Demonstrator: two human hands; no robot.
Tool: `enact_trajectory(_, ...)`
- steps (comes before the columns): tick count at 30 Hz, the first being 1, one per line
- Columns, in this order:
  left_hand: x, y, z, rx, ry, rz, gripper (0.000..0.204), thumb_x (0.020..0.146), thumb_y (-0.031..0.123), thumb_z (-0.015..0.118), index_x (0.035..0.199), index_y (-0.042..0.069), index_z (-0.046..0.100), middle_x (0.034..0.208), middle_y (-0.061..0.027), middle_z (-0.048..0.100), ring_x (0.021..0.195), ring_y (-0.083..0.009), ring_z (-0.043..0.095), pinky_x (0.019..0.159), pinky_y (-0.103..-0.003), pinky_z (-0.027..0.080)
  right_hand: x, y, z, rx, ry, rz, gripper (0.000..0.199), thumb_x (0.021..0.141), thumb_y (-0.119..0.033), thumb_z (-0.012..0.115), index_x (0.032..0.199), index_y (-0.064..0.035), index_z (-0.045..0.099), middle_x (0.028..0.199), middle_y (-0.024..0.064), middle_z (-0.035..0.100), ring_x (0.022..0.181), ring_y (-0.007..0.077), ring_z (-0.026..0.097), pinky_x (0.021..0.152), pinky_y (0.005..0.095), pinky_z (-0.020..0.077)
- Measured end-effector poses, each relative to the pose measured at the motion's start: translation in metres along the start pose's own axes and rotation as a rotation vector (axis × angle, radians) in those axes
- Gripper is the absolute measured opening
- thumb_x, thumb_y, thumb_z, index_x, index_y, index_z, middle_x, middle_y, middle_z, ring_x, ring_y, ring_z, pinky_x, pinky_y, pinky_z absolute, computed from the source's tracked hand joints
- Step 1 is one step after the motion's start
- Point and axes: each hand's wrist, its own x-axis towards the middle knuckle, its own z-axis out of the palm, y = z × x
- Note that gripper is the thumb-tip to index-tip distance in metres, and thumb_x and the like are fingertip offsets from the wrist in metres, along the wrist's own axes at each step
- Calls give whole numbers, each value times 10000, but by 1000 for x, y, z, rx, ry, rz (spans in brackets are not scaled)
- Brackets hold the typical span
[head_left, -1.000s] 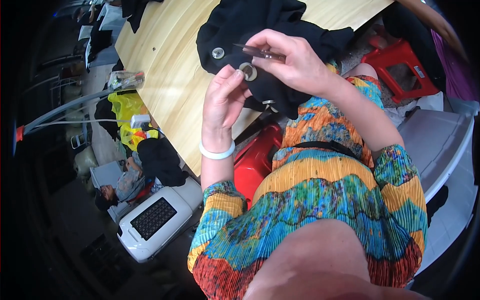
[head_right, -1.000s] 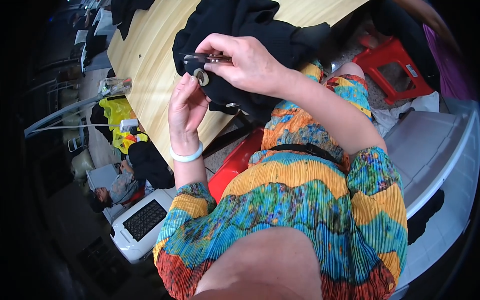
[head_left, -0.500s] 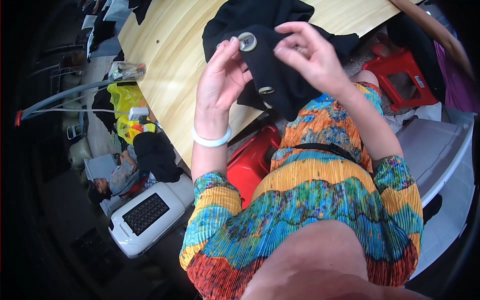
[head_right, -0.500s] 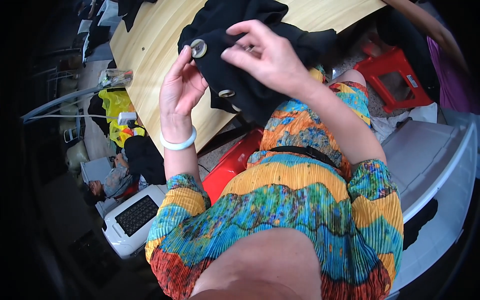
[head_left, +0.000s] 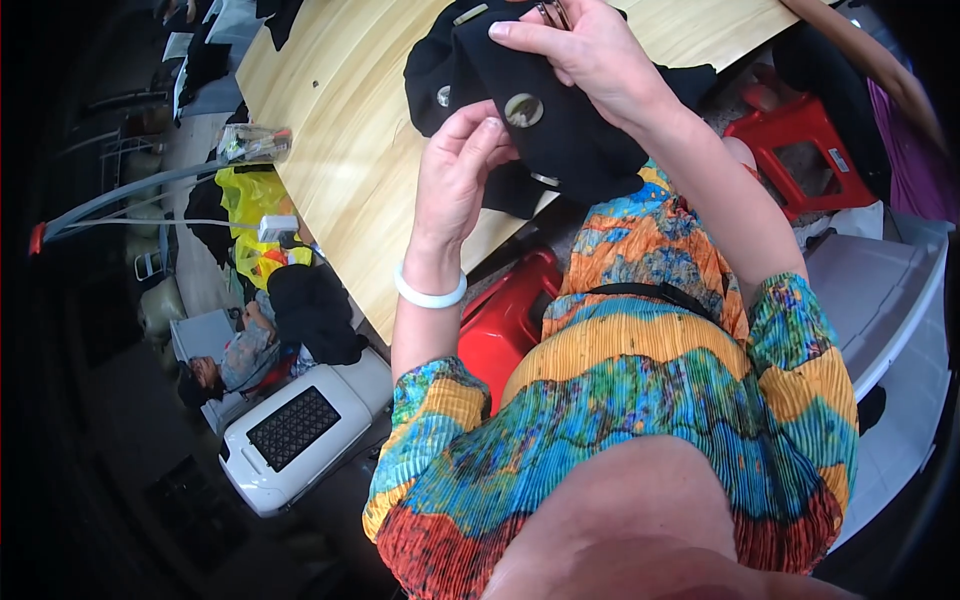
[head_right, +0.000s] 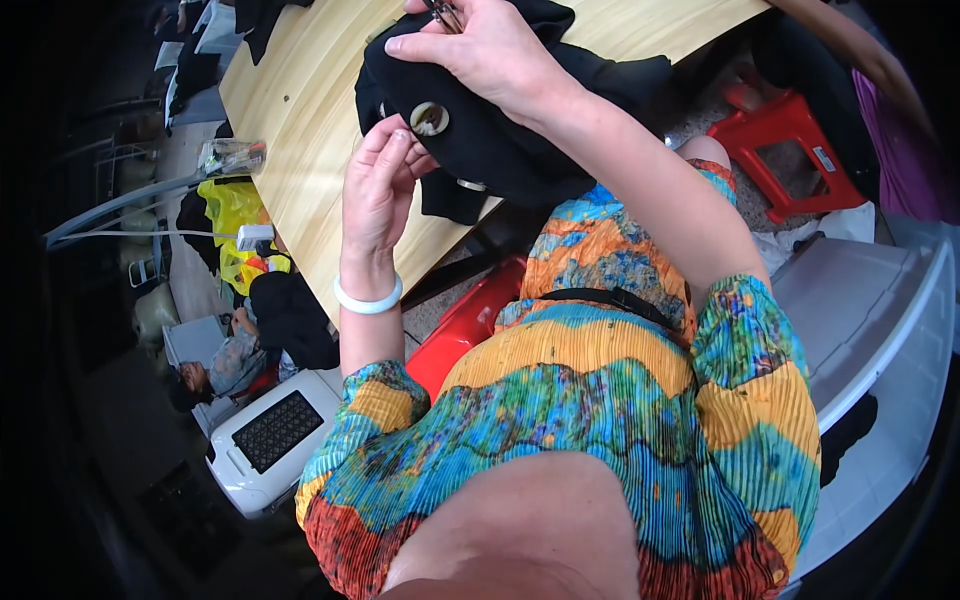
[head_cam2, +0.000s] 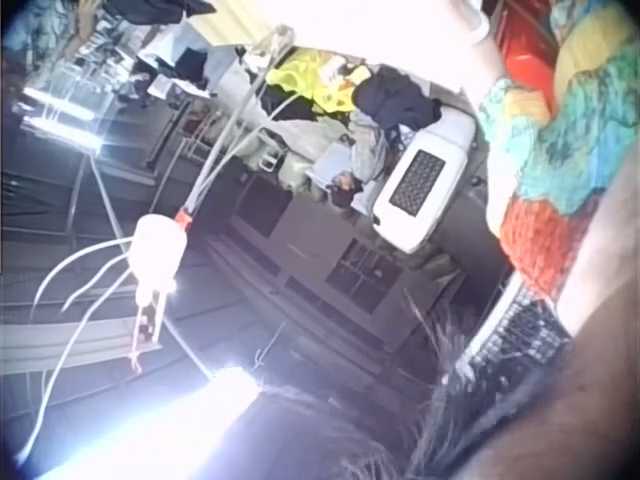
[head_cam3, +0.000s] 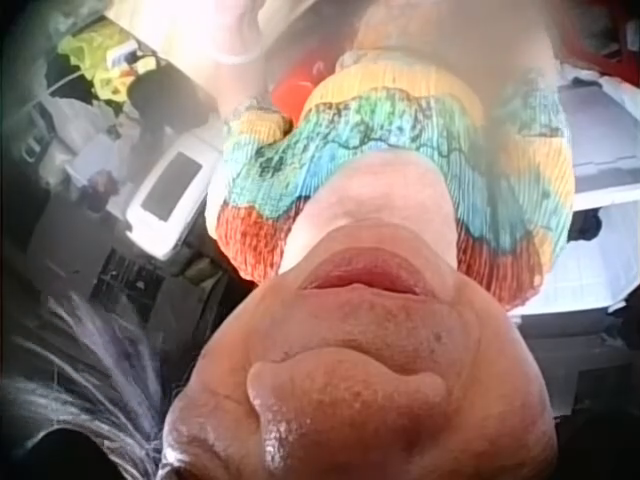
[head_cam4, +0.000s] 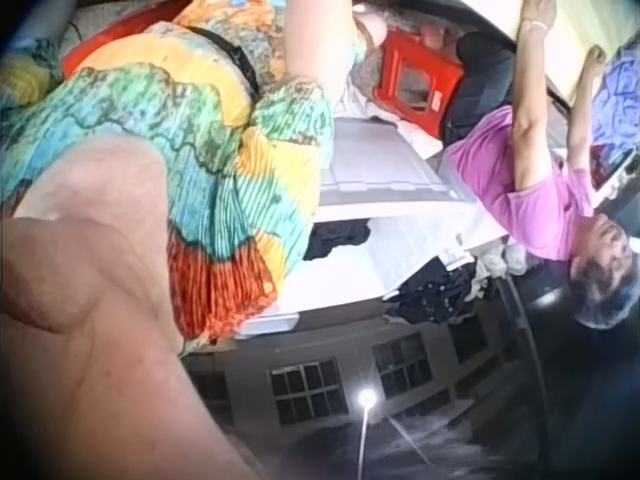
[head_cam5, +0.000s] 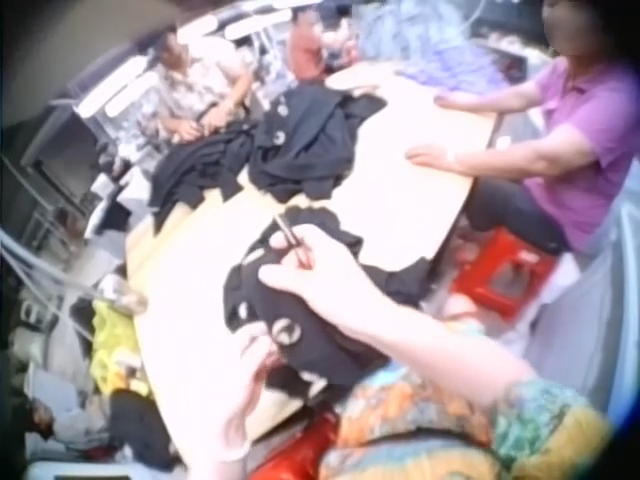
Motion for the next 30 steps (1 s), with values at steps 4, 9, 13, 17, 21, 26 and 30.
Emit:
enact_trajectory(4, -1, -6, -1, -10, -18, -23, 154, 842, 89, 509, 982, 30, 531, 859, -36, 590, 729, -89, 566, 629, -207, 472, 9, 14, -3, -212, -22, -2, 227, 773, -44, 586, 959, -26, 456, 623, -8, 481, 548, 52, 456, 507, 185, 393)
enact_trajectory(9, -6, 1, 4, -298, 2, -165, 82, 835, 65, 498, 910, 51, 528, 862, -63, 591, 738, -121, 585, 650, -249, 503, 7, 31, -21, -293, 28, -197, 259, 806, -68, 549, 1035, -16, 440, 714, 6, 494, 666, 62, 475, 634, 196, 400)
enact_trajectory(13, -4, 2, 8, -431, -49, -148, 75, 841, 64, 483, 908, 53, 516, 897, -73, 584, 763, -131, 584, 659, -259, 508, -23, 21, -32, -310, 6, -251, 293, 762, -74, 598, 1021, -19, 474, 815, 22, 539, 659, 42, 458, 587, 176, 387)
enact_trajectory(17, -1, -4, 8, -496, -75, -130, 89, 852, 63, 472, 925, 76, 521, 905, -56, 579, 763, -128, 567, 647, -259, 499, -49, 11, -20, -710, -53, -322, 422, 700, -158, 666, 1068, -62, 483, 837, 75, 576, 655, 109, 548, 550, 195, 423)
enact_trajectory(21, 2, -2, 24, -471, -13, -111, 97, 849, 60, 479, 933, 77, 525, 905, -51, 581, 763, -121, 566, 666, -258, 492, -51, 14, -20, -685, -13, -390, 422, 702, -174, 666, 1066, -62, 484, 884, 97, 584, 830, 162, 598, 668, 232, 474)
enact_trajectory(26, -1, -2, 26, -363, -15, -116, 94, 844, 61, 489, 929, 71, 528, 886, -54, 585, 753, -117, 570, 649, -250, 492, -46, 9, -21, -594, -47, -441, 401, 720, -72, 641, 1082, -23, 476, 942, 78, 580, 798, 87, 538, 632, 182, 413)
enact_trajectory(30, -2, -2, 21, -302, -110, -135, 109, 852, 85, 454, 942, 56, 510, 913, -50, 572, 815, -128, 564, 679, -269, 493, -42, 0, -17, -676, -118, -360, 307, 730, -111, 632, 999, -15, 520, 889, 94, 599, 840, 145, 599, 697, 233, 471)
